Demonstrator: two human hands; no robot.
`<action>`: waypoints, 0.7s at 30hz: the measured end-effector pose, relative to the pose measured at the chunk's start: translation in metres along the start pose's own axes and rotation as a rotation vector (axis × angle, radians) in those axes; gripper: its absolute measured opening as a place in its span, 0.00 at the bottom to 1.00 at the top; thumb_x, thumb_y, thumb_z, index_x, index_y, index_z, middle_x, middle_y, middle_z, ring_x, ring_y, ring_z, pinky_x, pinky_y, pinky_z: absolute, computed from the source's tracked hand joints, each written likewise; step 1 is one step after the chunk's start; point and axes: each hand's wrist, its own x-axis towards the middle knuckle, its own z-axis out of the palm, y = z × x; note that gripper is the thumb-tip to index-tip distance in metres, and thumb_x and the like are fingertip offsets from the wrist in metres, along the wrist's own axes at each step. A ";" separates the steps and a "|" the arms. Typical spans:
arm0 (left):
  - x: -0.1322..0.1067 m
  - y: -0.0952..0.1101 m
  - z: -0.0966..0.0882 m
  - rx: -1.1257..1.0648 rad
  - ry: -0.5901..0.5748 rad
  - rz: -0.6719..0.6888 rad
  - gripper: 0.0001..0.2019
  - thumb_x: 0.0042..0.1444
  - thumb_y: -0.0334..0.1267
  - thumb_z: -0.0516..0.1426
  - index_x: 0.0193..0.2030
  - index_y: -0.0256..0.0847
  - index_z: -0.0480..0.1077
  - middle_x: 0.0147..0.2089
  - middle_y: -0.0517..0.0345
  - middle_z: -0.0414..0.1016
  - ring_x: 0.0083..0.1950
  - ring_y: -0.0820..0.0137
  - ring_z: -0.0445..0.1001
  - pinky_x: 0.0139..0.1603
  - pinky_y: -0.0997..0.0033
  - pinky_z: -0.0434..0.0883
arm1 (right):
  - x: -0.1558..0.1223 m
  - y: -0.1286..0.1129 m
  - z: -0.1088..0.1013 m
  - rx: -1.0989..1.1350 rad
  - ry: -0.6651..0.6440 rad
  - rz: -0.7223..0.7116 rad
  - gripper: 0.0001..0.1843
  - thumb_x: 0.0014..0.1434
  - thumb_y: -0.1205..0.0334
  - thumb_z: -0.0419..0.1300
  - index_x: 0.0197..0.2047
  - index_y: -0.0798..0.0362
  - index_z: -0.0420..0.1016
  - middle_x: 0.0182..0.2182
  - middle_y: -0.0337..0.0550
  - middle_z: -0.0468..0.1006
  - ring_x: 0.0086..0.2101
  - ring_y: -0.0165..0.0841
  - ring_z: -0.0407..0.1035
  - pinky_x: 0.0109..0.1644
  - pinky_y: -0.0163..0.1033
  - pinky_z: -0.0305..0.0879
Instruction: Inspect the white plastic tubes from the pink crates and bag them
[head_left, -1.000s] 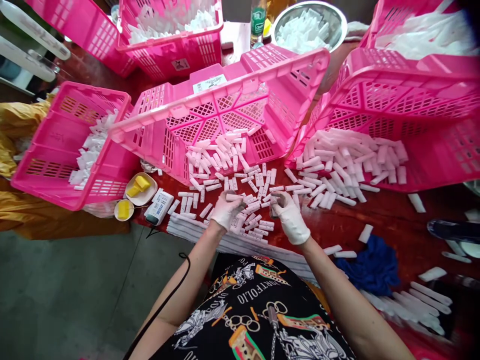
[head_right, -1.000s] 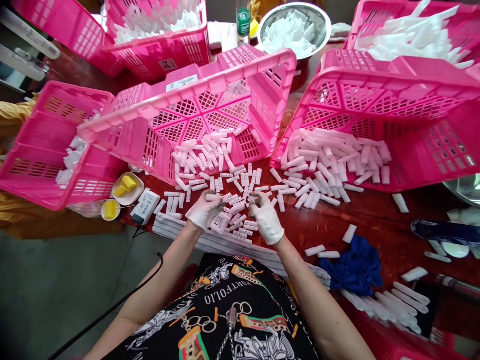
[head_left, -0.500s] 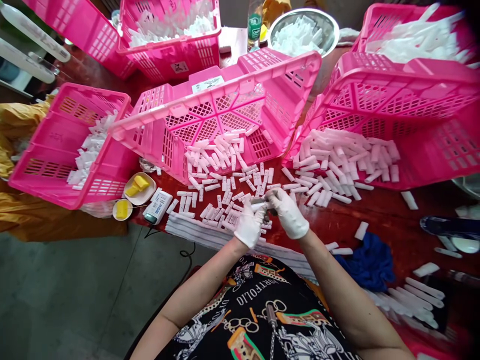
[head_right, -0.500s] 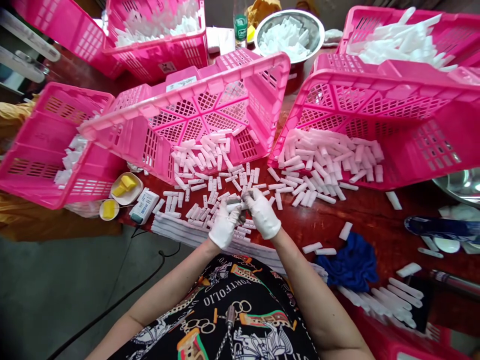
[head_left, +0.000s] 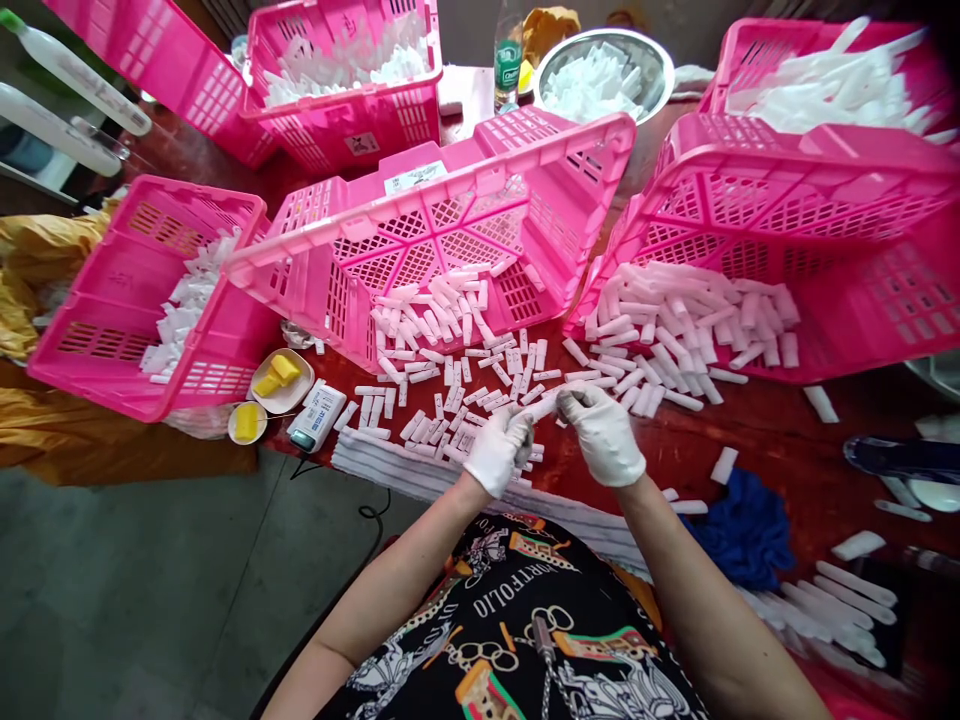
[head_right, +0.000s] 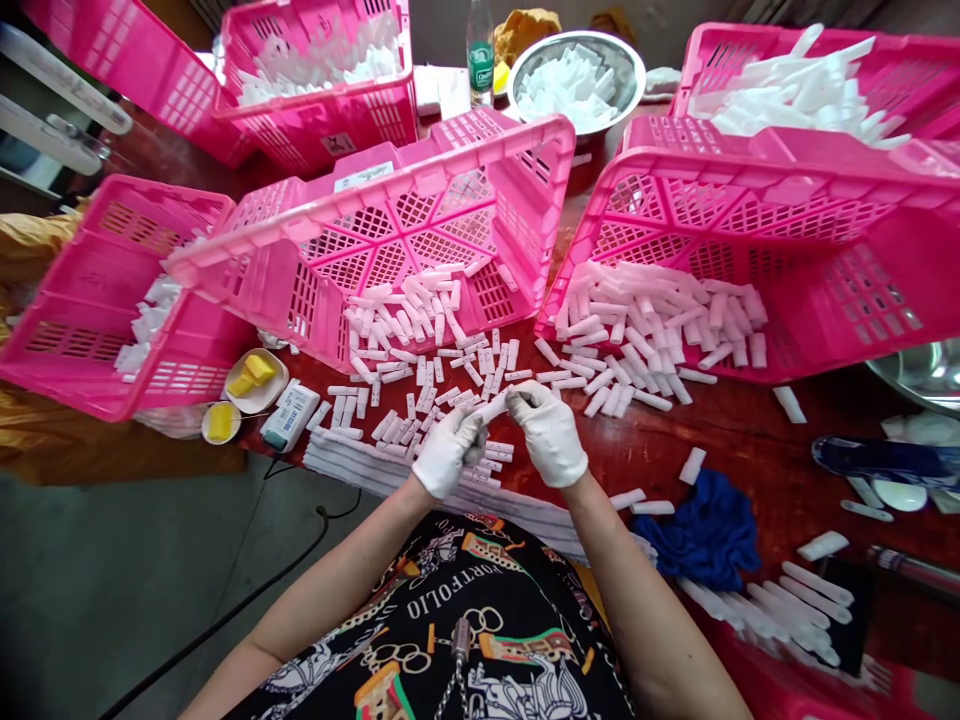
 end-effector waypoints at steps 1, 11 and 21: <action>0.000 0.001 -0.002 -0.114 -0.121 -0.075 0.14 0.56 0.47 0.58 0.40 0.39 0.64 0.23 0.68 0.55 0.16 0.85 0.46 0.18 0.81 0.48 | 0.000 0.000 -0.003 -0.001 -0.044 -0.035 0.16 0.57 0.48 0.57 0.30 0.52 0.69 0.27 0.38 0.70 0.28 0.29 0.63 0.35 0.35 0.61; -0.007 0.002 -0.014 -0.533 -0.291 -0.528 0.16 0.63 0.44 0.48 0.36 0.32 0.66 0.18 0.73 0.44 0.13 0.86 0.34 0.13 0.83 0.43 | -0.006 -0.001 -0.006 -0.008 -0.134 -0.065 0.15 0.60 0.48 0.55 0.34 0.51 0.70 0.35 0.41 0.72 0.35 0.31 0.65 0.42 0.36 0.62; -0.002 -0.001 0.015 -0.195 -0.129 -0.159 0.21 0.53 0.57 0.56 0.28 0.40 0.57 0.17 0.72 0.50 0.12 0.84 0.40 0.13 0.81 0.41 | -0.002 -0.014 0.003 -0.210 0.034 -0.010 0.09 0.58 0.56 0.53 0.32 0.51 0.69 0.29 0.39 0.72 0.29 0.30 0.64 0.36 0.35 0.61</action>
